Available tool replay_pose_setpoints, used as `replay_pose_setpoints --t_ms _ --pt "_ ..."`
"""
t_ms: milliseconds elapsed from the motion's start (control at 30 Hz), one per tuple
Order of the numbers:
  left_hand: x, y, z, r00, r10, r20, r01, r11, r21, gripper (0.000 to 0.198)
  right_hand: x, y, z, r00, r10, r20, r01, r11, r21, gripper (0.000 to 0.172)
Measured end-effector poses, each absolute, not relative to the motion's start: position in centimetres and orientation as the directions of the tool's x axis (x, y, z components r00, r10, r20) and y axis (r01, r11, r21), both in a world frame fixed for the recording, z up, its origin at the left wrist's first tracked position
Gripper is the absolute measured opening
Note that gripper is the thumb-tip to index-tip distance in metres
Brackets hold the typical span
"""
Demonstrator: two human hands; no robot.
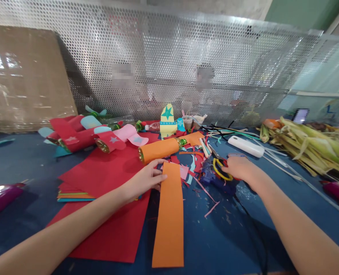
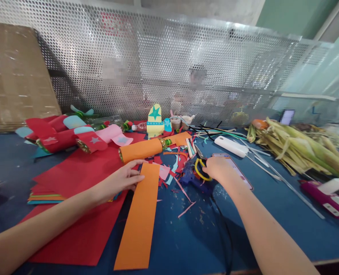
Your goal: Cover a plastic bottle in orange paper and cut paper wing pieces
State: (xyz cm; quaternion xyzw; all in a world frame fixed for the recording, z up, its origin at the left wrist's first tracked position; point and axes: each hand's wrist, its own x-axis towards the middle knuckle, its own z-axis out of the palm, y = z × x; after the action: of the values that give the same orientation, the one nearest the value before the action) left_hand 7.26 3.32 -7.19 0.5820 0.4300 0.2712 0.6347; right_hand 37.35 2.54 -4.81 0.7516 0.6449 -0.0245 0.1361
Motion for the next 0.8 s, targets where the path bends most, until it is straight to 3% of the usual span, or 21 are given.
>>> replay_pose_setpoints --t_ms 133,267,433,600,667,800 --pt "7.9 2.7 -7.7 0.551 0.815 -0.180 0.154 0.113 0.982 0.064 37.3 2.5 -3.7 0.228 0.952 -0.204 0.962 -0.188 0.199 0.030" --pt "8.0 2.1 -8.4 0.536 0.843 -0.042 0.275 -0.127 0.953 0.064 36.3 3.7 -2.9 0.187 0.979 -0.076 0.972 -0.173 0.157 0.027" --pt "7.4 1.7 -9.2 0.558 0.805 0.202 0.482 -0.512 0.711 0.057 34.0 7.1 -3.4 0.122 0.988 -0.097 0.991 -0.115 0.073 0.025" --pt "7.3 1.4 -9.3 0.617 0.674 0.406 0.549 -0.739 0.392 0.030 33.1 8.9 -4.0 0.202 0.970 -0.138 0.979 -0.199 0.040 0.026" --pt "7.3 1.3 -9.3 0.651 0.627 0.428 0.530 -0.779 0.335 0.017 33.4 8.8 -3.7 0.237 0.963 -0.131 0.971 -0.237 0.012 0.027" --pt "7.4 1.5 -9.5 0.662 0.595 0.456 0.495 -0.804 0.330 0.016 35.1 7.6 -2.6 0.252 0.962 -0.106 0.960 -0.262 -0.102 0.023"
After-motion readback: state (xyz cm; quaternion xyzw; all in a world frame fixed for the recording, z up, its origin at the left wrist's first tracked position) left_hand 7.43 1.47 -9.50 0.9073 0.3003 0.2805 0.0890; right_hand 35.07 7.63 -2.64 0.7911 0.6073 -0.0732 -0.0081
